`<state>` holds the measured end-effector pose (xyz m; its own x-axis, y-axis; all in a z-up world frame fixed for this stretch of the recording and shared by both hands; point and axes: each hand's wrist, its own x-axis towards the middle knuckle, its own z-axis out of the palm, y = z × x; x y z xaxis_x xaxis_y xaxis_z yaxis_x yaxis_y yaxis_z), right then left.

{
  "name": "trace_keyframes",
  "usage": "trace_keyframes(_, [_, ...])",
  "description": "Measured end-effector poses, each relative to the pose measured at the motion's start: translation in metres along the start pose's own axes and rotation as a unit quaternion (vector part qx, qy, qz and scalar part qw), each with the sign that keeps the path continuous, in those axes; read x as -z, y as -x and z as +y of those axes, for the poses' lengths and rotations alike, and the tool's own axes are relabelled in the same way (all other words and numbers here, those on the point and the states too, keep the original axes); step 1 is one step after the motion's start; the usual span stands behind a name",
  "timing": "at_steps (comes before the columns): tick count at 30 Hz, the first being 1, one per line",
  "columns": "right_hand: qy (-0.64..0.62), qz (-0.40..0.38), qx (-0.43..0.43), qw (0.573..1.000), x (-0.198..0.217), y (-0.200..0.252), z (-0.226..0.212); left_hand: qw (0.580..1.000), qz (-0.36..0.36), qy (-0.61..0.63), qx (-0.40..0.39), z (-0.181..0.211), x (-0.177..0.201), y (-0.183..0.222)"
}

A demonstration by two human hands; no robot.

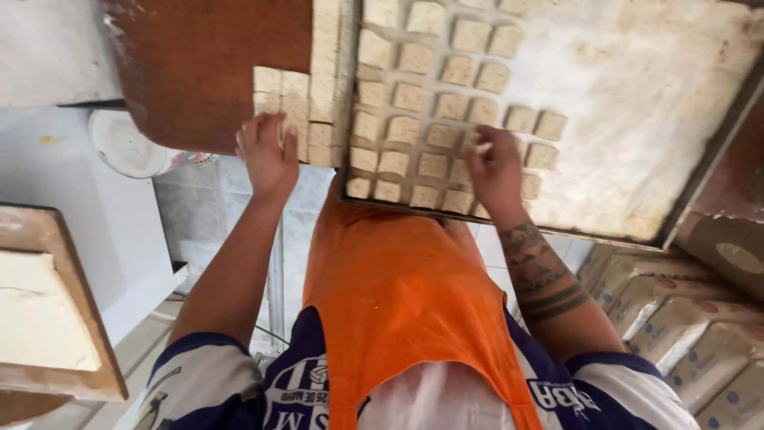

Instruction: Cutting a sheet of dough into small squares and arranging them on a baking tray.

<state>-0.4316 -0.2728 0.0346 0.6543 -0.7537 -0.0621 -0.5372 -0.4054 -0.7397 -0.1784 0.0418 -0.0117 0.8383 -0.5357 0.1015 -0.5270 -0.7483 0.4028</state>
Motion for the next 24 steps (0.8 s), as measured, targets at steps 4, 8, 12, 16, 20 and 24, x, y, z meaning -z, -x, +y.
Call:
trace_keyframes(4, [-0.065,-0.219,0.128,0.965,-0.088,-0.029,-0.107,0.998,-0.022,0.051,0.0,-0.034,0.019,-0.072])
trace_keyframes(8, [0.05,-0.336,0.181,0.923,-0.196,-0.06,-0.156,0.963,-0.242,-0.043,-0.115,-0.05,0.02,-0.117])
trace_keyframes(12, [0.131,-0.32,0.122,0.93,-0.236,-0.077,-0.191,0.952,-0.24,-0.087,-0.167,-0.057,0.012,-0.13])
trace_keyframes(16, [0.185,-0.347,0.04,0.918,-0.246,-0.081,-0.202,0.943,-0.298,0.034,-0.143,-0.075,0.003,-0.144])
trace_keyframes(20, [0.086,-0.324,-0.062,0.94,-0.238,-0.087,-0.22,0.917,-0.323,0.23,-0.044,-0.071,0.035,-0.157])
trace_keyframes(24, [0.074,-0.329,-0.049,0.94,-0.222,-0.081,-0.209,0.872,-0.367,0.313,0.078,-0.085,0.055,-0.155])
